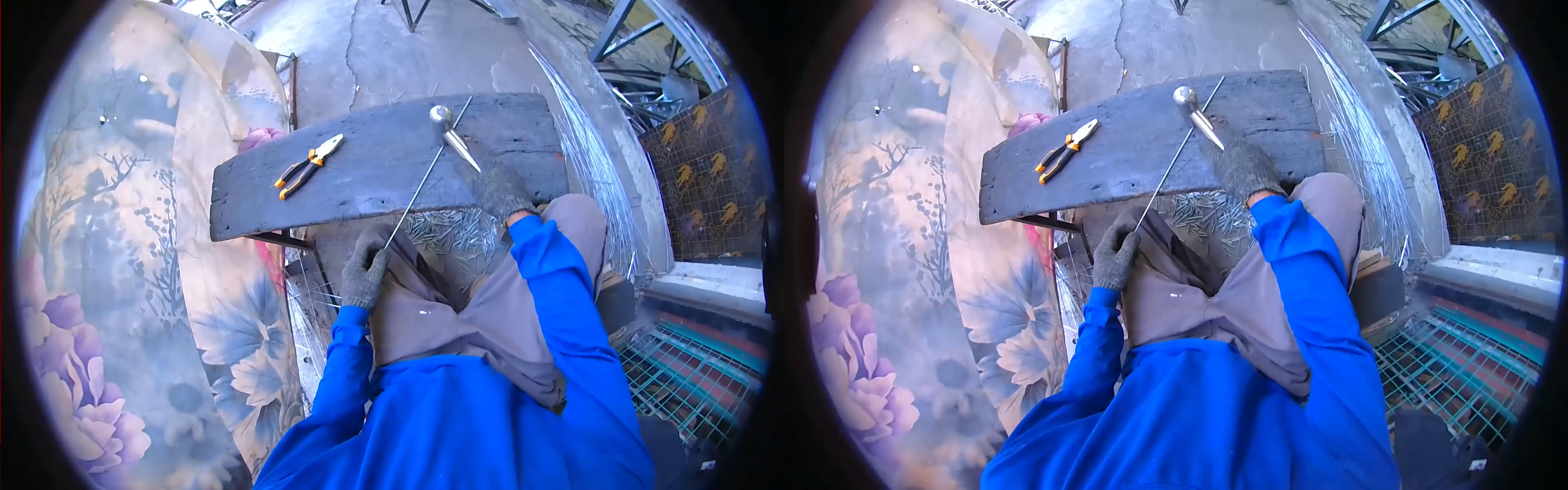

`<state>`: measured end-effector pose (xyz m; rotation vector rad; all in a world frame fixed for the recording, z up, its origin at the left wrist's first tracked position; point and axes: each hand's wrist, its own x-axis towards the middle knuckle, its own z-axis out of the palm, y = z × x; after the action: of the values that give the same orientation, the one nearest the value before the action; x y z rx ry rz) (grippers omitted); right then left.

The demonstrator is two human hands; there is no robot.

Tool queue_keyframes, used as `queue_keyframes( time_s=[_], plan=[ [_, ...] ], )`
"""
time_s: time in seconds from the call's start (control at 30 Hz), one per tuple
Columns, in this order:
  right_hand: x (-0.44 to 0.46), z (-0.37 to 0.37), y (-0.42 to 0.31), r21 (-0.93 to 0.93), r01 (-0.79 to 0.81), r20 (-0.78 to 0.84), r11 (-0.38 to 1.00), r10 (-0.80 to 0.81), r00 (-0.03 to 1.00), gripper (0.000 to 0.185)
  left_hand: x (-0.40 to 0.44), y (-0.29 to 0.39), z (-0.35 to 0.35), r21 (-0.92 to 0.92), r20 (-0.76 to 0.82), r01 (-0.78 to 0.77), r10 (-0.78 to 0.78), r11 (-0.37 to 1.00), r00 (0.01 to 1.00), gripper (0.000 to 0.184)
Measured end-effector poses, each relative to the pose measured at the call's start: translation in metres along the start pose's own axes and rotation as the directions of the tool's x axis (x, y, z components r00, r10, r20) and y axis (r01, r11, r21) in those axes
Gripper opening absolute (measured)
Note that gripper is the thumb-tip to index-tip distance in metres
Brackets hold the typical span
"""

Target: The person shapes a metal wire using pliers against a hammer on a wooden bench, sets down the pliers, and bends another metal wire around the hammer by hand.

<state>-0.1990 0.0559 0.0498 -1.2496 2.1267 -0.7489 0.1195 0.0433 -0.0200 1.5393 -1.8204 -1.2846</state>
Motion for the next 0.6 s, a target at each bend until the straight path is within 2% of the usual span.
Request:
queue_keyframes(
  time_s=[0.1, 0.13, 0.2, 0.3, 0.37, 0.43, 0.5, 0.57, 0.6],
  plan=[
    [0.004, 0.002, 0.001, 0.024, 0.013, 0.034, 1.0, -0.014, 0.999, 0.054, -0.005, -0.01, -0.004, 0.057, -0.025, -0.024, 0.026, 0.998, 0.999, 0.026],
    [0.007, 0.008, 0.004, 0.026, 0.018, 0.038, 0.999, -0.019, 0.999, 0.054, 0.001, -0.016, 0.0, 0.013, -0.045, -0.052, 0.052, 0.999, 0.998, 0.026],
    [0.013, 0.021, 0.013, 0.121, 0.131, -0.073, 0.984, -0.123, 0.99, 0.055, 0.003, -0.014, 0.005, -0.029, -0.074, -0.091, 0.088, 0.995, 0.993, 0.026],
    [0.02, 0.033, 0.014, 0.13, 0.141, -0.143, 0.981, -0.122, 0.982, 0.053, 0.006, -0.007, 0.004, 0.035, -0.072, -0.078, 0.081, 0.996, 0.994, 0.019],
    [0.017, 0.031, 0.007, 0.141, 0.085, -0.121, 0.986, -0.068, 0.99, 0.052, 0.012, -0.018, 0.006, -0.087, -0.064, -0.056, 0.051, 0.995, 0.997, 0.02],
    [0.014, 0.033, 0.007, 0.145, 0.031, -0.101, 0.989, -0.016, 0.995, 0.052, 0.017, -0.02, 0.01, -0.104, -0.07, -0.08, 0.073, 0.991, 0.995, 0.021],
    [0.017, 0.039, 0.012, 0.199, 0.148, -0.161, 0.969, -0.117, 0.98, 0.05, 0.026, -0.016, 0.015, -0.126, -0.079, -0.108, 0.099, 0.986, 0.992, 0.022],
    [0.013, 0.038, 0.014, 0.195, 0.121, -0.133, 0.973, -0.096, 0.986, 0.049, 0.032, -0.006, 0.02, 0.043, -0.067, -0.161, 0.164, 0.986, 0.984, 0.024],
    [0.01, 0.036, 0.014, 0.193, 0.088, -0.104, 0.977, -0.069, 0.992, 0.048, 0.033, 0.005, 0.023, 0.042, -0.074, -0.165, 0.168, 0.985, 0.983, 0.024]
  ],
)
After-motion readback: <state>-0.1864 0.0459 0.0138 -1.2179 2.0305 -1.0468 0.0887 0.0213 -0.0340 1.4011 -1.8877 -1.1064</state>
